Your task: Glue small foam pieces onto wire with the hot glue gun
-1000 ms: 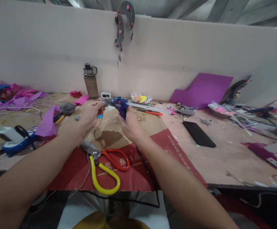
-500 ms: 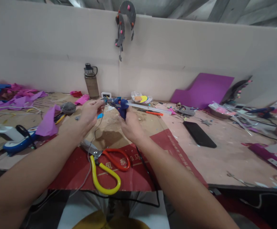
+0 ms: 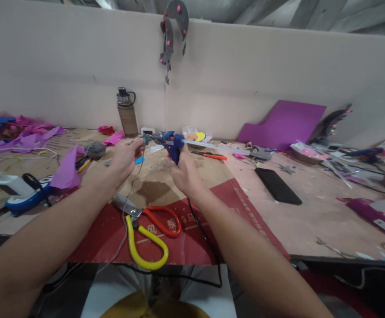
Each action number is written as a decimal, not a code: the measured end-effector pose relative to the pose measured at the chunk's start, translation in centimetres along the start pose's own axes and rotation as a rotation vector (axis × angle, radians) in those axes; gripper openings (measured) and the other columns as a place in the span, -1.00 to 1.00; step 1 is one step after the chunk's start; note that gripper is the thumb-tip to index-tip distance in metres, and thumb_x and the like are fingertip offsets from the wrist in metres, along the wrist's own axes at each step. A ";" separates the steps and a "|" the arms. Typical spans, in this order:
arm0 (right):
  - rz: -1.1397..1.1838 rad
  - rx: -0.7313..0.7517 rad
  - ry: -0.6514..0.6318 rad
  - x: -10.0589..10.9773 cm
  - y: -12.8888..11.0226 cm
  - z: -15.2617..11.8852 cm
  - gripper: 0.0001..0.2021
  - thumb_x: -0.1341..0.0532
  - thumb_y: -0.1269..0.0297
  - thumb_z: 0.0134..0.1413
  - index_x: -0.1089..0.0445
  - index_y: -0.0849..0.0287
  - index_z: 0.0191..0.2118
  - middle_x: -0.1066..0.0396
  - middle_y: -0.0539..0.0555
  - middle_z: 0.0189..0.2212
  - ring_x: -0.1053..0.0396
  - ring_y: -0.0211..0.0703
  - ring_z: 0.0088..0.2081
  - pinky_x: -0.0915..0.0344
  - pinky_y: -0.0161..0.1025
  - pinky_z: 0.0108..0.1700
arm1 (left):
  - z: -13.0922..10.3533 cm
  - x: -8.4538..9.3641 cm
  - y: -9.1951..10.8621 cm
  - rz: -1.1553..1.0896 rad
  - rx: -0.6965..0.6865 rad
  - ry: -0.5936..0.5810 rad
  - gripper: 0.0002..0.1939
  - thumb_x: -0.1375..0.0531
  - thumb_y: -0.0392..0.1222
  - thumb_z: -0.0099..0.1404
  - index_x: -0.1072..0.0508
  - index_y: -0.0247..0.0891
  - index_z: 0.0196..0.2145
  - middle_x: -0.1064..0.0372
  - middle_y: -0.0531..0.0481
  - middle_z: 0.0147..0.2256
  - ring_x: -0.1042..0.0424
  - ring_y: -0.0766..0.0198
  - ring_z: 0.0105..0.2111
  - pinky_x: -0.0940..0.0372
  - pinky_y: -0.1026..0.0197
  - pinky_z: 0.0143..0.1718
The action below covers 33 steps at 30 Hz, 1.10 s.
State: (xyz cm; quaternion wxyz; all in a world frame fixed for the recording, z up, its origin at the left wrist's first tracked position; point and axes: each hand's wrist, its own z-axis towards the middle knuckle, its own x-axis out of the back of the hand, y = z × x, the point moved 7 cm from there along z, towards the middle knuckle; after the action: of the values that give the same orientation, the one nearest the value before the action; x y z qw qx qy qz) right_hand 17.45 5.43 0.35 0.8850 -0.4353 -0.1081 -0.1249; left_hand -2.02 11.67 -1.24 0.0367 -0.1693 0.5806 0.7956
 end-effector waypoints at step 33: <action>0.891 -0.496 -0.072 -6.4 0.8 1.8 -0.57 -0.31 0.35 -0.16 -0.03 0.04 -0.23 -0.30 -0.16 -0.44 -0.27 -0.36 -0.50 -0.30 -0.28 -0.32 | -3.8 -2.0 5.6 0.795 -0.621 0.061 -0.91 -0.21 -0.25 0.13 -0.52 -0.25 -0.39 -0.48 0.01 -0.41 -0.37 0.32 -0.44 -0.25 0.24 -0.34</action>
State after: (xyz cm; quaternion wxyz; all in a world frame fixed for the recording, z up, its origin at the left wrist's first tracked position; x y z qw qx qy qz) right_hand 11.49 8.12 -1.06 0.7181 -0.6401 0.0902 0.2577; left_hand -0.68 6.59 3.50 -0.3381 0.0386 0.3367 0.8779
